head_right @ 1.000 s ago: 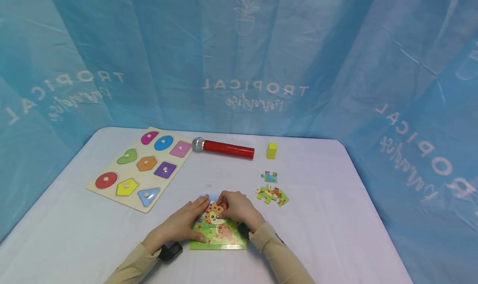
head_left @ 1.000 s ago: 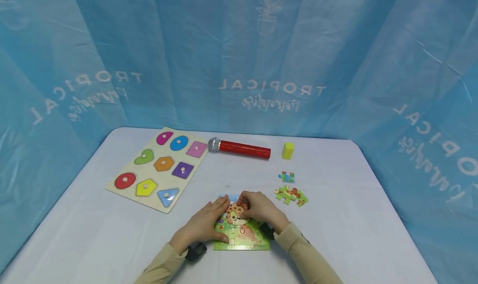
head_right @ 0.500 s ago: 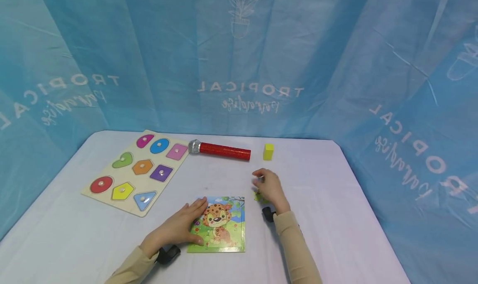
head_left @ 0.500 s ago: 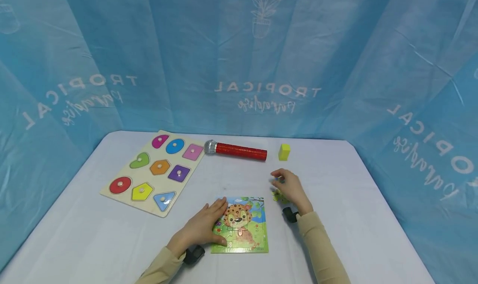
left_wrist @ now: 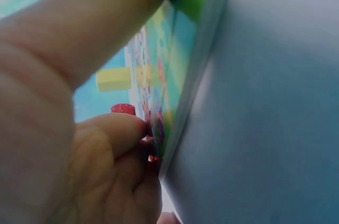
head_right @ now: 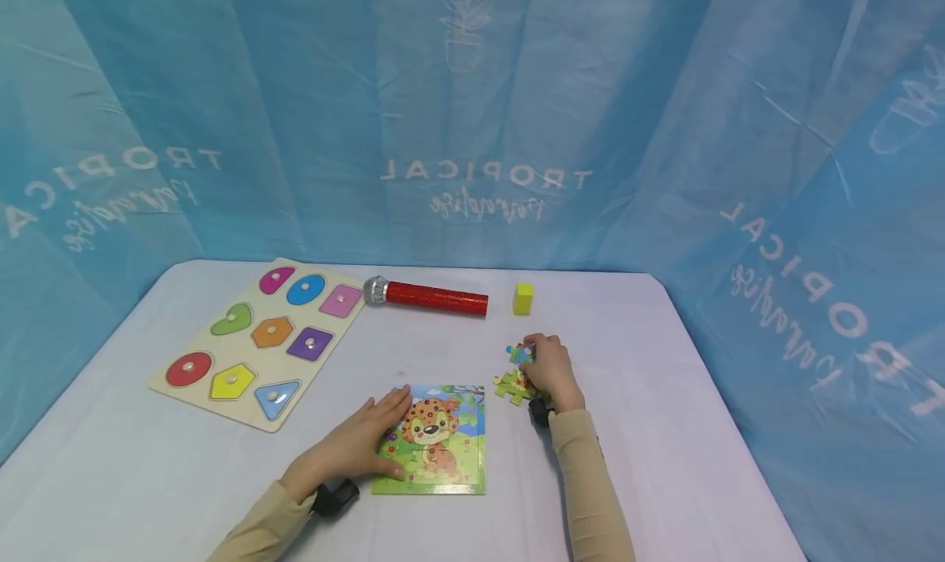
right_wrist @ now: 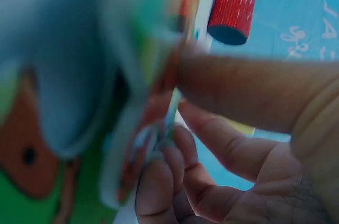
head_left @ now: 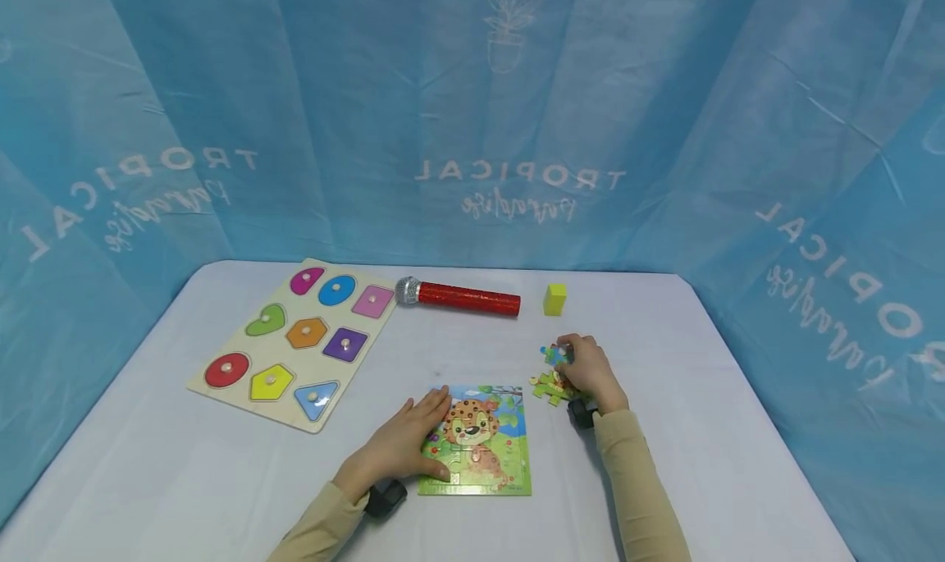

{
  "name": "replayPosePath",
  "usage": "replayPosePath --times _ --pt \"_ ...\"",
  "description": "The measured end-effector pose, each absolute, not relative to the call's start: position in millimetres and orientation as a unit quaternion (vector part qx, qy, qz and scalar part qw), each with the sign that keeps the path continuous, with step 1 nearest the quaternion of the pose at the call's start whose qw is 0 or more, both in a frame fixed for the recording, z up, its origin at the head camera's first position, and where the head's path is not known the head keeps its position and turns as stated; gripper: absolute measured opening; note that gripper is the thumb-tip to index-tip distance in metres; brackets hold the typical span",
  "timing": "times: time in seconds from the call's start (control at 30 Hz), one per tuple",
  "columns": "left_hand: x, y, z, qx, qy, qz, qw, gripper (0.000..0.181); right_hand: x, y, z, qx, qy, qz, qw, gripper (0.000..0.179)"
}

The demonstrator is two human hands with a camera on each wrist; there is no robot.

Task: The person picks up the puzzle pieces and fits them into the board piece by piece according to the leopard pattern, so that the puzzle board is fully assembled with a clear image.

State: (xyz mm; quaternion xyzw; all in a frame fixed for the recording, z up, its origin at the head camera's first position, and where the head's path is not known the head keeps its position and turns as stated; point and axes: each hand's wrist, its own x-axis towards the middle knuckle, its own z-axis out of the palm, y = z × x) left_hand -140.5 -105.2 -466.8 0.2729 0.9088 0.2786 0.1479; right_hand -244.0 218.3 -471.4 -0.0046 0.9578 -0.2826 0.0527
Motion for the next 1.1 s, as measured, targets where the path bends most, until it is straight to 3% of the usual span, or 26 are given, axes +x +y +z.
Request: replayPosePath --times 0.4,0.63,0.9,1.1 --pt "-140.2 -108.6 -467.8 0.278 0.908 0.275 0.151 0.107 -234.4 223.2 -463.9 -0.009 0.933 -0.352 0.077 0.007" --pt "-139.7 -107.4 -467.6 0.273 0.908 0.278 0.152 0.107 -232.6 213.1 -461.4 -0.061 0.892 -0.431 0.119 0.017" --pt "-139.6 -107.3 -469.0 0.275 0.908 0.277 0.151 0.107 -226.8 186.0 -465.1 -0.117 0.851 -0.464 0.216 0.015" --pt "-139.1 -107.7 -469.5 0.272 0.909 0.279 0.149 0.108 -218.3 166.4 -462.5 -0.115 0.885 -0.403 0.205 0.011"
